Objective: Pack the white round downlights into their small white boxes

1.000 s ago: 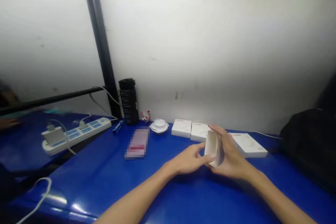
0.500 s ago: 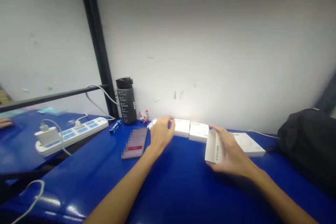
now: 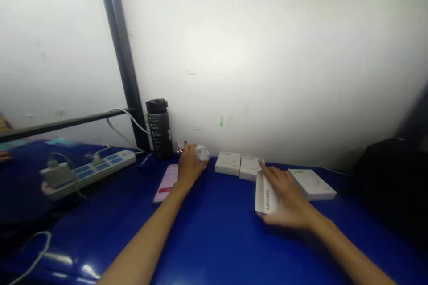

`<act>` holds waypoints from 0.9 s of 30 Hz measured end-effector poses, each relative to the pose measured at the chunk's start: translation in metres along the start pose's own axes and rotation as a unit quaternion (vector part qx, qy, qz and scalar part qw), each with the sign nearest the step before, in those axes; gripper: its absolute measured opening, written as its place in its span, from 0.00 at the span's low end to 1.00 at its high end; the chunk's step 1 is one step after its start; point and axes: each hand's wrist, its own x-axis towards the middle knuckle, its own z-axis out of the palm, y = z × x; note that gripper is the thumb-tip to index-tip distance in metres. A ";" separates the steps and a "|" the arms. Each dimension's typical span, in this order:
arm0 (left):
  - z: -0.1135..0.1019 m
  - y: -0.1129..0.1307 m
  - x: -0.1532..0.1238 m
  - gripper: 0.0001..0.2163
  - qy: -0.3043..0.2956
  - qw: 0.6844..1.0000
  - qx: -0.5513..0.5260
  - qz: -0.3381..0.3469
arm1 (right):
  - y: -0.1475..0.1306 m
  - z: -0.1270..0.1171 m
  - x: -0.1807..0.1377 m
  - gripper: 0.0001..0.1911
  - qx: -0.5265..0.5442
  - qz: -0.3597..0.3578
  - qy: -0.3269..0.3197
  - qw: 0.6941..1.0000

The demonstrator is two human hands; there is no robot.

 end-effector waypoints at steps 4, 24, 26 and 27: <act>-0.001 -0.001 -0.003 0.25 0.000 1.000 0.020 0.015 | 0.001 0.001 -0.001 0.68 0.000 0.006 0.001 1.000; -0.016 0.087 -0.069 0.14 0.061 0.831 -0.240 0.498 | 0.003 0.001 0.000 0.70 0.076 0.036 0.059 0.995; -0.015 0.089 -0.069 0.12 0.085 0.817 -0.248 0.513 | 0.004 0.003 0.000 0.69 0.096 0.029 0.072 0.992; -0.015 0.088 -0.068 0.12 0.105 0.812 -0.252 0.516 | 0.004 0.004 0.000 0.69 0.105 0.028 0.077 0.991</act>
